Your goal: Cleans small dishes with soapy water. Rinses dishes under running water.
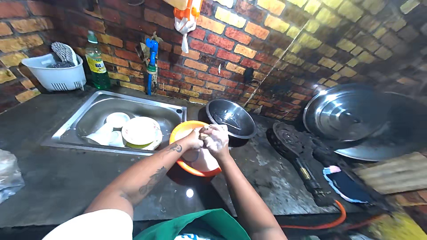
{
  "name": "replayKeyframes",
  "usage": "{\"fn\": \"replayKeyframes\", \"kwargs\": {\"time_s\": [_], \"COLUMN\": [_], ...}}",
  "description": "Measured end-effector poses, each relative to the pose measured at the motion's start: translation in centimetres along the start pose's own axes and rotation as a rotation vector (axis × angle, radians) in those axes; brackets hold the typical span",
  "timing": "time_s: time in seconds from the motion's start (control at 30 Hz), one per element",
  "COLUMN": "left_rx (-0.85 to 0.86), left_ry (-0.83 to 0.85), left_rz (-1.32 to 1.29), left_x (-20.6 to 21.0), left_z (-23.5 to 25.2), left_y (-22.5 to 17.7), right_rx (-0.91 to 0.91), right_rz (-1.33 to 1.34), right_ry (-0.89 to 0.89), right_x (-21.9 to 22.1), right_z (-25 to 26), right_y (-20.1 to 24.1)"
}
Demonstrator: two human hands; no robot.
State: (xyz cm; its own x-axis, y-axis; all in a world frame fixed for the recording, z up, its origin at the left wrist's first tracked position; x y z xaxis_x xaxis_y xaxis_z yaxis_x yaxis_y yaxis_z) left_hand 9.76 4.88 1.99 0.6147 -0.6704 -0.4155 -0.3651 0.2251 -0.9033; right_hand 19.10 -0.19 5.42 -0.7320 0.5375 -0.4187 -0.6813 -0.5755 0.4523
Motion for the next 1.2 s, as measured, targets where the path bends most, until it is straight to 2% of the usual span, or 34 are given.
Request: {"fn": "replayKeyframes", "kwargs": {"time_s": [0.1, 0.13, 0.17, 0.2, 0.3, 0.33, 0.37, 0.5, 0.57, 0.63, 0.73, 0.77, 0.8, 0.87, 0.9, 0.97, 1.07, 1.13, 1.2], "left_rx": [0.168, 0.183, 0.182, 0.178, 0.133, 0.149, 0.174, 0.264, 0.362, 0.534, 0.860, 0.896, 0.835, 0.497, 0.326, 0.093, -0.017, -0.050, -0.093], "left_ry": [-0.044, -0.042, -0.039, -0.043, -0.030, -0.032, -0.038, -0.058, -0.103, -0.183, -0.324, -0.347, -0.346, -0.339, -0.373, -0.446, -0.415, -0.305, -0.275], "left_rz": [-0.033, -0.027, -0.013, 0.004, 0.045, 0.044, 0.034, 0.044, 0.088, 0.121, 0.227, 0.249, 0.238, 0.126, 0.012, -0.283, -0.633, -0.700, -0.765], "left_x": [0.9, 1.1, 1.1, 1.0, 0.5, 0.5, 0.5, 1.2, 1.4, 2.0, 2.8, 2.6, 2.2, 0.6, -0.5, -2.2, -2.0, -0.6, 0.2], "left_z": [0.1, 0.0, 0.0, 0.1, -0.4, -0.6, -0.6, -1.0, -1.2, -1.7, -2.2, -2.0, -1.7, -0.4, 0.4, 1.4, 2.8, 2.8, 2.3], "left_y": [-1.1, -1.5, -1.8, -2.0, -2.3, -2.5, -2.8, -4.7, -5.1, -4.9, -4.5, -4.4, -4.3, -3.2, -2.2, 0.1, 3.2, 2.9, 1.7], "right_rx": [0.607, 0.687, 0.676, 0.588, 0.067, -0.001, 0.056, 0.643, 0.788, 0.954, 1.201, 1.267, 1.319, 1.373, 1.337, 1.144, 0.811, 0.741, 0.642], "right_rz": [0.327, 0.372, 0.373, 0.346, 0.164, 0.142, 0.197, 0.606, 0.815, 0.955, 1.071, 1.066, 1.064, 1.080, 1.036, 0.832, 0.447, 0.299, 0.180], "right_ry": [-0.158, -0.208, -0.243, -0.243, -0.154, -0.168, -0.193, -0.275, -0.312, -0.354, -0.283, -0.261, -0.233, -0.163, -0.120, -0.087, -0.199, -0.178, -0.133], "right_x": [-1.4, -1.6, -1.7, -1.8, -1.2, -1.2, -1.5, -2.1, -1.4, -0.5, 1.8, 2.5, 3.1, 4.1, 3.9, 2.0, -1.5, -1.5, -1.0], "right_z": [0.0, -0.2, -0.4, -0.4, -0.5, -0.5, -0.3, 0.1, -0.4, -1.2, -3.7, -4.8, -5.7, -6.7, -6.5, -5.2, -2.5, -1.6, -0.6], "right_y": [-5.0, -5.7, -5.5, -4.5, 0.3, 0.8, 0.3, -4.7, -5.5, -5.5, -5.0, -4.4, -3.9, -2.8, -2.2, -1.8, -3.2, -4.7, -4.7]}}
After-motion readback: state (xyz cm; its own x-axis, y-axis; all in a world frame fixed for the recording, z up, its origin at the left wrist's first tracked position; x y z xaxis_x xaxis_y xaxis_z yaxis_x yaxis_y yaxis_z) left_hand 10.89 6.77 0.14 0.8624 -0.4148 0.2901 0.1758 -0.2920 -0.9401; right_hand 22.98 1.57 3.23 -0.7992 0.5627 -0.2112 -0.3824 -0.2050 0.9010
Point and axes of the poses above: each hand's wrist, its own z-axis towards the middle knuckle, its own x-axis out of the palm, y = z × x, the point moved 8 cm from there along z, towards the middle knuckle, and after that the axes turned 1 degree about y, right-handed, at the moved point
